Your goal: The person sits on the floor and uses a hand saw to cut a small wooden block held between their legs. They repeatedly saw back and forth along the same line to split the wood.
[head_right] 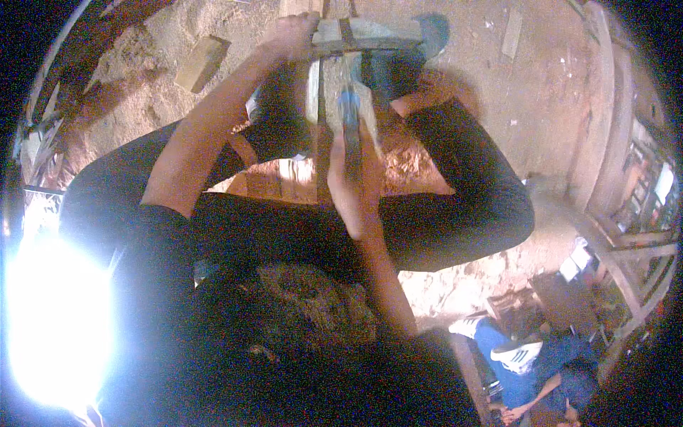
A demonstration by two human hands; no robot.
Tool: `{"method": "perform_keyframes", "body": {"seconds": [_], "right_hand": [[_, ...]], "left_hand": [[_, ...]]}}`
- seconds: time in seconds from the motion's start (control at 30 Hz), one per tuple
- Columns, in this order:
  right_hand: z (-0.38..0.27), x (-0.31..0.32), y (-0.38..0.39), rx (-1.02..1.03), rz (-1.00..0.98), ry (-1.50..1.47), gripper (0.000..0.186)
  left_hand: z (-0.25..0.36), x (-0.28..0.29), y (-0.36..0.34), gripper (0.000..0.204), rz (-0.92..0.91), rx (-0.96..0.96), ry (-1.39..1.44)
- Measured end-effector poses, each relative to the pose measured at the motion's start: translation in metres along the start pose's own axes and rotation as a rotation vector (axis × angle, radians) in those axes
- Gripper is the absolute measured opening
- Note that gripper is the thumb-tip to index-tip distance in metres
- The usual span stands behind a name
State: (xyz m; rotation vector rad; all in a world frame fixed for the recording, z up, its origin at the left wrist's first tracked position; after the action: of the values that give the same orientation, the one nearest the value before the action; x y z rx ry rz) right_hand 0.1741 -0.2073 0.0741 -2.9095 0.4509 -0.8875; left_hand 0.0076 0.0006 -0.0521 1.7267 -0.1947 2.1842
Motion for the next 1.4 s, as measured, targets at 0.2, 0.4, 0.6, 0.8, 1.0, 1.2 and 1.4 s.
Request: {"method": "perform_keyframes", "body": {"seconds": [0.2,0.4,0.6,0.8,1.0,1.2,1.4], "right_hand": [[-0.01,-0.031,-0.063,-0.281,-0.122,-0.091,0.024],[0.001,-0.005,-0.011,-0.135,0.016,-0.018,0.027],[0.003,-0.027,-0.036,-0.196,-0.051,0.062,0.033],[-0.019,-0.004,-0.021,-0.274,-0.061,0.088,0.033],[-0.001,-0.01,-0.007,-0.001,0.049,-0.037,0.032],[0.02,-0.04,-0.041,-0.104,0.033,-0.055,0.033],[0.0,-0.002,0.002,-0.109,-0.041,-0.022,0.038]], "left_hand": [[0.0,-0.006,-0.006,0.075,-0.002,-0.039,0.032],[0.009,0.009,-0.007,0.071,0.026,-0.021,-0.028],[0.003,-0.005,-0.003,0.071,0.066,-0.038,-0.014],[0.005,0.003,-0.001,0.071,0.089,-0.032,-0.005],[0.011,0.01,0.007,0.072,0.058,-0.053,-0.076],[0.003,-0.003,-0.001,0.067,0.177,-0.089,-0.013],[0.005,0.003,0.001,0.064,0.113,-0.031,0.026]]}}
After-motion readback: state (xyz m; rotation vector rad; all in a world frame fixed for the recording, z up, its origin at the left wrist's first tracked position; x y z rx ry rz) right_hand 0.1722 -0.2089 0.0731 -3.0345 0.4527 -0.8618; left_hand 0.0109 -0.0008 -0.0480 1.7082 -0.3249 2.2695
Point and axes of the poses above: each hand's wrist, its own y-axis away from the middle knuckle, its own x-axis out of the back of the hand, z = x × y, the point moved 3 cm from there along -y, towards the middle knuckle, and after that the axes turned 12 degrees about z, right-handed, at the moved point
